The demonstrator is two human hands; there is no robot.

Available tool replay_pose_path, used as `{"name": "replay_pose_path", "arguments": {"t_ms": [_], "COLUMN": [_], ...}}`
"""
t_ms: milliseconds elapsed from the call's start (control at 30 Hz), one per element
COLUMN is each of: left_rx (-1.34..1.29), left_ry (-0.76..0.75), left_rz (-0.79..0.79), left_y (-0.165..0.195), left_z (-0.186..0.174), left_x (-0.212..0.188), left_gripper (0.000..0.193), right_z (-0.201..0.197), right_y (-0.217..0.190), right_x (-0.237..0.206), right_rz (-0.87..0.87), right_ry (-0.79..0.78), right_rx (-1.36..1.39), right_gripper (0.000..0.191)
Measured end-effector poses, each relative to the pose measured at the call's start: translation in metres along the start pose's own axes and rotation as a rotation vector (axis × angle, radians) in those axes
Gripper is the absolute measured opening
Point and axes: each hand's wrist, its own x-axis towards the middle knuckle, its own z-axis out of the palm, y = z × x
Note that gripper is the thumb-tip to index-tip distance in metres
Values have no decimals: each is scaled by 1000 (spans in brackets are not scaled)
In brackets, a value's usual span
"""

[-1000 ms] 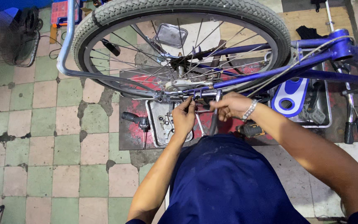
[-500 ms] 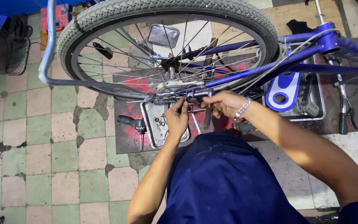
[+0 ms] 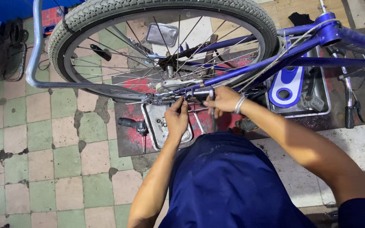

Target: The person is repairing the rear wheel hub of a bicycle that is mounted upside down on a workbench. They use various hand tools, including wrenches and a power drill, to adjust and tighten components on the wheel's axle and brake assembly.

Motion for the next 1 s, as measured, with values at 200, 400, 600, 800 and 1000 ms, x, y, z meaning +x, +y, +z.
{"name": "replay_pose_path", "arguments": {"t_ms": [200,400,600,800,1000], "left_rx": [-6,15,-18,-2,-13], "left_ry": [-5,-5,-15,-22,-46], "left_rz": [57,35,54,8,-21], "left_y": [-1,-2,0,0,1], "left_z": [0,-1,-2,-3,-5], "left_x": [0,-2,-3,-6,-6], "left_gripper": [34,34,34,34,35], "right_z": [-5,7,5,1,15], "right_y": [11,22,13,11,13], "right_x": [8,9,4,4,-2], "right_rz": [121,-497,-3,136,-431], "right_ry": [-205,417,6,-241,436], "right_rx": [611,-411,66,597,-396], "right_gripper": [30,28,28,28,31]}}
